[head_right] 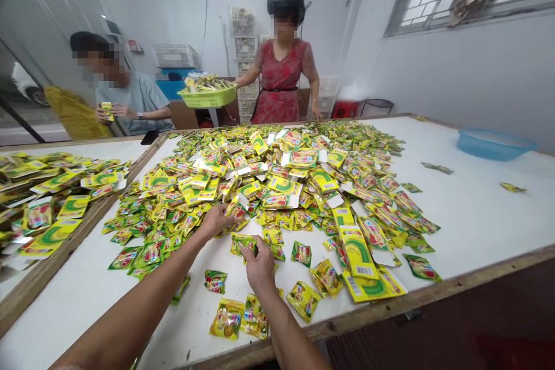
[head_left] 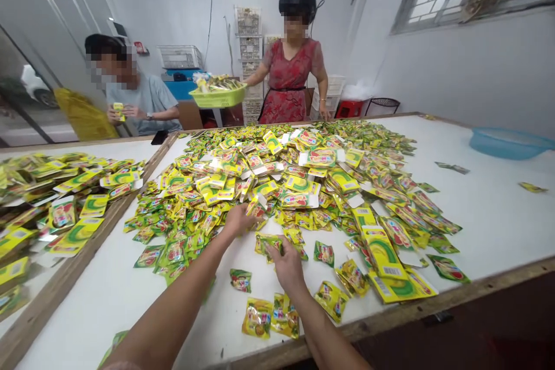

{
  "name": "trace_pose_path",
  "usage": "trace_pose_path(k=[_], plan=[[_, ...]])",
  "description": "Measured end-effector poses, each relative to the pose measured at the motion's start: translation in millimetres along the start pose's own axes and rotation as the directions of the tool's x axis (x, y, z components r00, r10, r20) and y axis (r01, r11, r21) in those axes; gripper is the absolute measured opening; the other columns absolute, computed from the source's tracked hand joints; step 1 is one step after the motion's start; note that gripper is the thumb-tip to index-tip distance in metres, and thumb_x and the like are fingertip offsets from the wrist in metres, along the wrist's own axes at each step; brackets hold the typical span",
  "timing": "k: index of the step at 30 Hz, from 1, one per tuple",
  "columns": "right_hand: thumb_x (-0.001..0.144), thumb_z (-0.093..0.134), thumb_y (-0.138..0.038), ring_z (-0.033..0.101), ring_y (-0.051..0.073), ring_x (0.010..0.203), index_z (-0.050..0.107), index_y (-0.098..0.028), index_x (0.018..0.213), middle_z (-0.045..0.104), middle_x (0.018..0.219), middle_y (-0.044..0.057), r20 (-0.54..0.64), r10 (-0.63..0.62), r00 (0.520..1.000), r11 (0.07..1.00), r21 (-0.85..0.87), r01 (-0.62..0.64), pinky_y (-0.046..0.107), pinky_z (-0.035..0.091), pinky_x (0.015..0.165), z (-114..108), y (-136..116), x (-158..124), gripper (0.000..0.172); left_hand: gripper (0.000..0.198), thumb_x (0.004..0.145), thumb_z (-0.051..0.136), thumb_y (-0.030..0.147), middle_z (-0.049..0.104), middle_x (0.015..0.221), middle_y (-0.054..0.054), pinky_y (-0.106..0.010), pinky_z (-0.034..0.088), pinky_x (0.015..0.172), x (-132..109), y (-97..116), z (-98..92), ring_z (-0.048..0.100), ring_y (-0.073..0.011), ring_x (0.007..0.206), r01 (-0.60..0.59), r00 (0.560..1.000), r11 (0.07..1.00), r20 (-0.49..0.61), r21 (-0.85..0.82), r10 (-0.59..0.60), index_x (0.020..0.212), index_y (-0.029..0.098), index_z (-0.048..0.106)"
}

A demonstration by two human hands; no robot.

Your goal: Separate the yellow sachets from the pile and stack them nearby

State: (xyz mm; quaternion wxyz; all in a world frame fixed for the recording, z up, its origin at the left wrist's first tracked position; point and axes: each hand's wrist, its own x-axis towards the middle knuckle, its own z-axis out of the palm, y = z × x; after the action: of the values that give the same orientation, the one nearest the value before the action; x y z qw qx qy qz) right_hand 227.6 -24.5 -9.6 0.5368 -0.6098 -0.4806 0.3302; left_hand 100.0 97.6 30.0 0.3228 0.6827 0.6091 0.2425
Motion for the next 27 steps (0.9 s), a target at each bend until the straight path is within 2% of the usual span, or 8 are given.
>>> trace_pose_path(k=[3, 7, 11, 14, 17, 22, 25, 27], plan=[[0.072, 0.060, -0.042, 0.057, 0.018, 0.067, 0.061, -0.018, 0.088, 0.064, 0.071, 0.002, -0.053, 0.039, 0.998, 0.995, 0.095, -0.034, 0.030, 0.045, 0.066, -0.4, -1.6, 2.9, 0.029, 0.028, 0.064, 0.067, 0.044, 0.064, 0.071, -0.003, -0.029, 0.040, 0.067, -30.7, -18.9, -17.2, 0.059, -0.0244, 0.074, -0.058, 0.997, 0.998, 0.058, 0.005, 0.058, 0.074, 0.018, 0.062], [0.073, 0.060, -0.045, 0.056, 0.017, 0.069, 0.058, -0.018, 0.094, 0.064, 0.077, 0.002, -0.090, 0.060, 0.994, 0.967, 0.251, -0.035, 0.029, 0.045, 0.067, -1.1, -0.2, 7.8, 0.035, 0.034, 0.062, 0.070, 0.044, 0.066, 0.076, -0.001, -0.025, 0.043, 0.064, -75.7, -32.8, -28.6, 0.058, -0.0206, 0.073, -0.137, 0.960, 0.970, 0.216, -0.198, 0.180, 0.083, 0.018, 0.066], [0.072, 0.061, -0.042, 0.052, 0.015, 0.062, 0.060, -0.019, 0.084, 0.059, 0.065, -0.002, 0.091, 0.026, 0.996, 0.988, 0.147, -0.039, 0.026, 0.043, 0.060, -4.1, -0.1, 7.4, 0.026, 0.036, 0.069, 0.065, 0.047, 0.067, 0.081, -0.002, -0.025, 0.044, 0.066, -101.3, -34.0, -27.0, 0.058, -0.0179, 0.073, -0.027, 0.943, 0.909, 0.291, -0.416, 0.161, 0.088, 0.016, 0.066], [0.073, 0.060, -0.040, 0.052, 0.015, 0.063, 0.062, -0.020, 0.080, 0.058, 0.063, -0.002, 0.262, 0.021, 0.965, 0.998, 0.057, -0.038, 0.026, 0.042, 0.059, -8.1, -3.0, 4.2, 0.021, 0.041, 0.067, 0.066, 0.050, 0.067, 0.076, -0.002, -0.024, 0.043, 0.061, -108.1, -37.2, -23.5, 0.057, -0.0164, 0.066, 0.080, 0.950, 0.879, 0.302, -0.471, 0.076, 0.086, 0.015, 0.066], [0.073, 0.060, -0.038, 0.053, 0.016, 0.066, 0.063, -0.020, 0.079, 0.058, 0.065, -0.002, 0.355, 0.009, 0.935, 1.000, 0.001, -0.010, 0.026, 0.042, 0.061, -8.3, -4.6, 2.1, 0.020, 0.042, 0.064, 0.069, 0.050, 0.067, 0.074, -0.003, -0.024, 0.043, 0.060, -110.6, -42.0, -21.4, 0.057, -0.0158, 0.063, 0.128, 0.939, 0.865, 0.341, -0.486, 0.052, 0.086, 0.014, 0.066], [0.069, 0.064, -0.041, 0.054, 0.017, 0.073, 0.063, -0.019, 0.081, 0.060, 0.077, 0.001, 0.268, -0.043, 0.963, 0.999, 0.039, 0.034, 0.027, 0.043, 0.066, 3.6, 1.5, 2.5, 0.025, 0.040, 0.060, 0.074, 0.045, 0.067, 0.072, -0.002, -0.024, 0.044, 0.058, -110.5, -44.6, -19.3, 0.058, -0.0158, 0.061, 0.150, 0.912, 0.855, 0.404, -0.497, 0.075, 0.085, 0.014, 0.068], [0.066, 0.067, -0.043, 0.050, 0.014, 0.066, 0.059, -0.019, 0.082, 0.057, 0.073, -0.001, 0.168, -0.017, 0.986, 0.999, 0.029, 0.012, 0.026, 0.041, 0.060, 7.7, 3.3, 0.5, 0.030, 0.040, 0.061, 0.073, 0.045, 0.068, 0.074, -0.003, -0.025, 0.045, 0.060, -108.9, -44.5, -16.4, 0.059, -0.0171, 0.063, 0.135, 0.930, 0.847, 0.361, -0.514, 0.071, 0.086, 0.014, 0.069], [0.069, 0.065, -0.044, 0.047, 0.014, 0.062, 0.058, -0.020, 0.077, 0.054, 0.068, -0.002, 0.145, -0.032, 0.989, 0.999, -0.036, 0.038, 0.026, 0.039, 0.058, 6.7, 1.1, -1.6, 0.026, 0.040, 0.062, 0.072, 0.046, 0.069, 0.076, -0.004, -0.025, 0.046, 0.063, -107.8, -44.5, -13.9, 0.060, -0.0183, 0.067, 0.092, 0.949, 0.852, 0.305, -0.515, 0.082, 0.085, 0.014, 0.071]])
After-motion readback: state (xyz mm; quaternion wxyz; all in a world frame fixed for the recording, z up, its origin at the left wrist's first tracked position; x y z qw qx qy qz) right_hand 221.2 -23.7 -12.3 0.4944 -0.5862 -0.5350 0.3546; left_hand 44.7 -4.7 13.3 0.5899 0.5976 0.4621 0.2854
